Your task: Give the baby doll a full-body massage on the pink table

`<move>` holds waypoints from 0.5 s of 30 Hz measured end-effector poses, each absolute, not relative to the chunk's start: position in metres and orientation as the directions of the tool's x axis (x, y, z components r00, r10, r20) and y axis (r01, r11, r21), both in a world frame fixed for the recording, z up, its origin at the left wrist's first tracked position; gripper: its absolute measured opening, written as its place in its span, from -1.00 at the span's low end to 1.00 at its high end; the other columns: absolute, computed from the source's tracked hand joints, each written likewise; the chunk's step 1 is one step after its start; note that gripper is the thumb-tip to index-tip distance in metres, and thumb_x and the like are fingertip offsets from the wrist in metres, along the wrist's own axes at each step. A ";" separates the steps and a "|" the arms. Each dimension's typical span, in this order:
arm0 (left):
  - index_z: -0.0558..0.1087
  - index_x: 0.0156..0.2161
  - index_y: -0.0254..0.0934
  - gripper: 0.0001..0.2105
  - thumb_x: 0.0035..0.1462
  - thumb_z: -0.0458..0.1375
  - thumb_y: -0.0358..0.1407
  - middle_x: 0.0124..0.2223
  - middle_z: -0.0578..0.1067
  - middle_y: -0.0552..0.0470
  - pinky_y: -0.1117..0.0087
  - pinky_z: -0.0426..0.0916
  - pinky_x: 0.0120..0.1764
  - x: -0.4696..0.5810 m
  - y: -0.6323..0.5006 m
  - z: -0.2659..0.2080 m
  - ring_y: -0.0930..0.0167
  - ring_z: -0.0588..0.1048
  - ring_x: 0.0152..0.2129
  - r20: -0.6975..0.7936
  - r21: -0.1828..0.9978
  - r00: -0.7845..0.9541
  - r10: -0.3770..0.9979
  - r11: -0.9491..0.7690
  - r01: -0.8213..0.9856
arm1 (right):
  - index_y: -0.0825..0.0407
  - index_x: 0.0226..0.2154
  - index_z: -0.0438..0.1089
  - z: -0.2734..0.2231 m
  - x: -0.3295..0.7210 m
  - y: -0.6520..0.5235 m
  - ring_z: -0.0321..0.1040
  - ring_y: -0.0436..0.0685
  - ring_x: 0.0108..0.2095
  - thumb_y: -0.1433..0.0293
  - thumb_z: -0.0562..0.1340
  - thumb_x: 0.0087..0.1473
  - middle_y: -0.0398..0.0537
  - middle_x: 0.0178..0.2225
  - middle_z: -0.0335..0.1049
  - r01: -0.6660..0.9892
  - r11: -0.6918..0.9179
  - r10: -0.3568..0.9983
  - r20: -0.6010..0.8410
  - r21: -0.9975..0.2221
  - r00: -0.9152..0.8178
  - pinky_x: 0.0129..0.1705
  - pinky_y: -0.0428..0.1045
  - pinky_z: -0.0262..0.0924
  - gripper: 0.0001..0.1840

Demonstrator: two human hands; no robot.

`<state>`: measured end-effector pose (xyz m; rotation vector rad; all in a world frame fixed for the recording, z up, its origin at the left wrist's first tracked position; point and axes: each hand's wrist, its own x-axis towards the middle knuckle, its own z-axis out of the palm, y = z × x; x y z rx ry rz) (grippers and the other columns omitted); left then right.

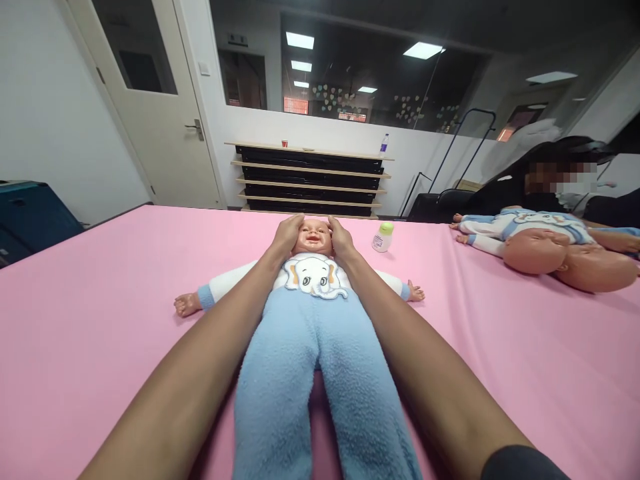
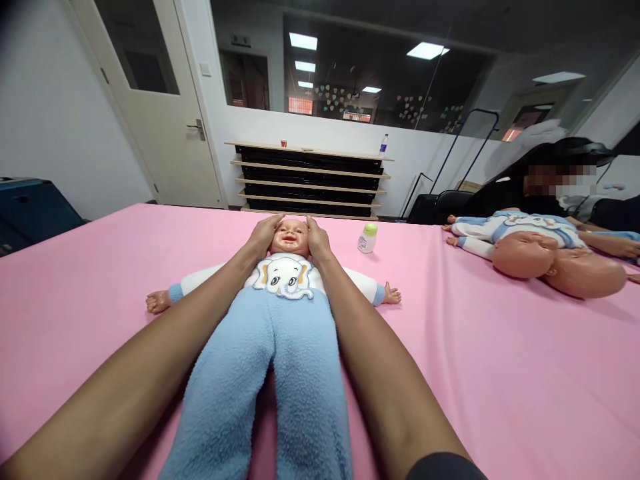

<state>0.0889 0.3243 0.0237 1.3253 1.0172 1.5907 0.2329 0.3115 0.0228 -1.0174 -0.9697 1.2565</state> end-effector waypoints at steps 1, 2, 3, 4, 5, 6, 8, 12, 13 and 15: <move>0.49 -0.30 -0.37 -0.70 0.05 0.15 -0.11 -0.25 0.52 -0.12 0.30 0.30 -0.15 0.090 0.322 0.020 0.27 0.45 -0.25 0.337 0.936 -0.091 0.937 -0.344 -0.075 | 0.10 -0.24 0.41 0.018 0.232 0.311 0.43 0.19 -0.27 0.01 0.18 0.03 0.01 -0.33 0.48 -0.274 0.088 0.995 0.069 -0.958 0.076 -0.19 0.08 0.35 -0.51; 0.48 -0.33 -0.36 -0.72 0.05 0.13 -0.13 -0.29 0.52 -0.08 0.33 0.30 -0.17 0.091 0.320 0.018 0.30 0.44 -0.28 0.353 0.933 -0.074 0.933 -0.357 -0.052 | 0.11 -0.26 0.42 0.015 0.231 0.310 0.43 0.19 -0.26 0.01 0.18 0.04 0.01 -0.32 0.49 -0.266 0.140 0.989 0.123 -0.954 0.078 -0.17 0.07 0.34 -0.52; 0.48 -0.35 -0.36 -0.74 0.06 0.12 -0.16 -0.29 0.52 -0.06 0.35 0.30 -0.17 0.091 0.317 0.016 0.32 0.44 -0.29 0.385 0.921 -0.070 0.920 -0.387 -0.029 | 0.11 -0.27 0.43 0.012 0.230 0.308 0.42 0.18 -0.24 0.01 0.18 0.04 0.00 -0.31 0.49 -0.251 0.196 0.980 0.183 -0.948 0.076 -0.14 0.06 0.33 -0.52; 0.48 -0.34 -0.35 -0.76 0.06 0.10 -0.19 -0.28 0.52 -0.05 0.36 0.29 -0.15 0.091 0.314 0.014 0.33 0.43 -0.27 0.419 0.907 -0.076 0.905 -0.421 -0.010 | 0.10 -0.26 0.44 0.010 0.229 0.306 0.42 0.17 -0.21 0.02 0.18 0.05 0.00 -0.28 0.49 -0.229 0.255 0.967 0.246 -0.939 0.068 -0.10 0.06 0.31 -0.52; 0.49 -0.31 -0.35 -0.77 0.06 0.09 -0.21 -0.24 0.52 -0.04 0.37 0.28 -0.13 0.091 0.311 0.013 0.34 0.43 -0.25 0.447 0.894 -0.086 0.890 -0.449 0.003 | 0.09 -0.24 0.45 0.009 0.229 0.304 0.40 0.16 -0.16 0.03 0.19 0.04 -0.02 -0.23 0.49 -0.202 0.313 0.950 0.308 -0.928 0.059 -0.04 0.05 0.28 -0.53; 0.49 -0.27 -0.34 -0.77 0.06 0.08 -0.23 -0.20 0.52 -0.04 0.37 0.27 -0.10 0.090 0.308 0.013 0.34 0.42 -0.21 0.466 0.884 -0.096 0.880 -0.467 0.011 | 0.07 -0.19 0.45 0.008 0.229 0.302 0.38 0.15 -0.10 0.05 0.21 0.03 -0.04 -0.17 0.48 -0.168 0.370 0.929 0.366 -0.914 0.053 0.01 0.04 0.24 -0.54; 0.49 -0.18 -0.34 -0.73 0.06 0.09 -0.23 -0.13 0.52 -0.05 0.36 0.27 -0.06 0.088 0.302 0.014 0.32 0.42 -0.16 0.479 0.877 -0.088 0.873 -0.480 0.009 | 0.01 -0.09 0.43 0.010 0.230 0.297 0.31 0.13 0.00 0.10 0.27 -0.02 -0.08 -0.06 0.44 -0.097 0.448 0.894 0.446 -0.888 0.050 0.11 0.02 0.15 -0.53; 0.44 0.01 -0.30 -0.57 0.03 0.16 -0.16 -0.06 0.50 -0.05 0.30 0.28 -0.03 0.087 0.295 0.016 0.28 0.43 -0.11 0.440 0.896 -0.004 0.898 -0.439 -0.074 | -0.01 -0.06 0.41 0.013 0.233 0.293 0.30 0.12 -0.01 0.12 0.27 -0.02 -0.11 -0.07 0.43 -0.112 0.434 0.900 0.435 -0.894 0.023 0.10 0.01 0.15 -0.52; 0.43 0.03 -0.29 -0.54 0.02 0.18 -0.15 -0.05 0.50 -0.05 0.29 0.29 -0.03 0.088 0.295 0.016 0.28 0.43 -0.12 0.424 0.901 0.013 0.905 -0.421 -0.104 | 0.00 -0.08 0.41 0.012 0.233 0.294 0.32 0.11 -0.05 0.10 0.25 -0.01 -0.11 -0.10 0.43 -0.150 0.414 0.909 0.416 -0.898 0.021 0.07 0.01 0.18 -0.52; 0.44 0.01 -0.28 -0.54 0.00 0.21 -0.14 -0.06 0.50 -0.06 0.28 0.31 -0.05 0.089 0.296 0.016 0.28 0.45 -0.15 0.397 0.908 0.029 0.917 -0.388 -0.156 | 0.02 -0.10 0.39 0.011 0.234 0.297 0.35 0.10 -0.12 0.09 0.26 -0.03 -0.10 -0.15 0.44 -0.227 0.364 0.929 0.369 -0.903 0.020 0.00 0.01 0.24 -0.52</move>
